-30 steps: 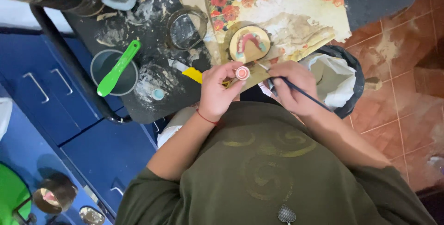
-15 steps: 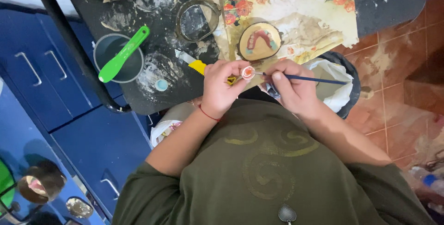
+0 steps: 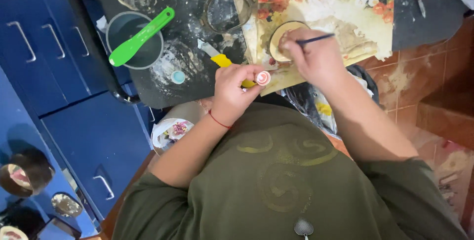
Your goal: The person paints a dental mold held in their left hand using a small brush in their right hand. They dip the brush into a small container of liquid and apply it to the mold's surface. Later, they move to a different table to paint a second mold with a different brush and paint source.
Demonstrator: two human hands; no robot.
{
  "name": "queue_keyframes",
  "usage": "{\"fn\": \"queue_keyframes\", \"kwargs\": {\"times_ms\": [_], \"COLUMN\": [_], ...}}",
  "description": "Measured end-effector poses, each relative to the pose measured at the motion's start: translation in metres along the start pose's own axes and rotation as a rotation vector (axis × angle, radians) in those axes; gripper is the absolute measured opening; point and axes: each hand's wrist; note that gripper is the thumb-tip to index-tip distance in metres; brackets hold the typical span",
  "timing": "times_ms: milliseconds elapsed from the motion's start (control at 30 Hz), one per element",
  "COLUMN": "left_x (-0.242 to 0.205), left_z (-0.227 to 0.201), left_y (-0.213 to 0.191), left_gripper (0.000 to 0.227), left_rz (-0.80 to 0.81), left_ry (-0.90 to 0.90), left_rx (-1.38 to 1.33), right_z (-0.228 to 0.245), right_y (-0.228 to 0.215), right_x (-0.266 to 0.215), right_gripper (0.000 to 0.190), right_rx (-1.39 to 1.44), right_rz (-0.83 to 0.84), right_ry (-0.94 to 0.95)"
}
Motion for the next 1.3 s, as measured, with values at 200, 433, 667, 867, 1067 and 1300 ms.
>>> {"fn": "queue_keyframes", "kwargs": {"times_ms": [200, 433, 667, 867, 1067, 1300], "left_x": [-0.003, -0.009, -0.008, -0.009, -0.01, -0.01], "left_z": [-0.011, -0.011, -0.018, -0.02, -0.02, -0.021], "left_y": [-0.009, -0.015, -0.018, -0.019, -0.016, -0.016], "left_gripper": [0.023, 0.026, 0.028, 0.03, 0.027, 0.03], "left_rz": [0.036, 0.113, 0.139, 0.156, 0.15, 0.167], "left_ry": [-0.053, -0.139, -0.181, -0.199, -0.192, -0.215], "left_rx": [0.007, 0.058, 0.043, 0.047, 0.029, 0.043], "right_z": [0.001, -0.006, 0.014, -0.017, -0.012, 0.002], "right_y": [-0.012, -0.008, -0.018, -0.012, -0.02, -0.022], "right_x": [0.027, 0.047, 0.072, 0.07, 0.084, 0.089], "right_gripper": [0.026, 0.031, 0.031, 0.023, 0.03, 0.024], "right_rx": [-0.091, -0.374, -0.252, -0.209, -0.258, -0.077], "right_rz": [0.258, 0.614, 0.642, 0.401, 0.597, 0.566], "right_ry": [0.079, 0.048, 0.091, 0.047, 0.235, 0.273]}}
Point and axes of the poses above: each hand's wrist, its own x-axis towards the middle knuckle, its own y-axis out of the palm, z = x × y, and after that the axes turned 6 degrees about -x, right-handed
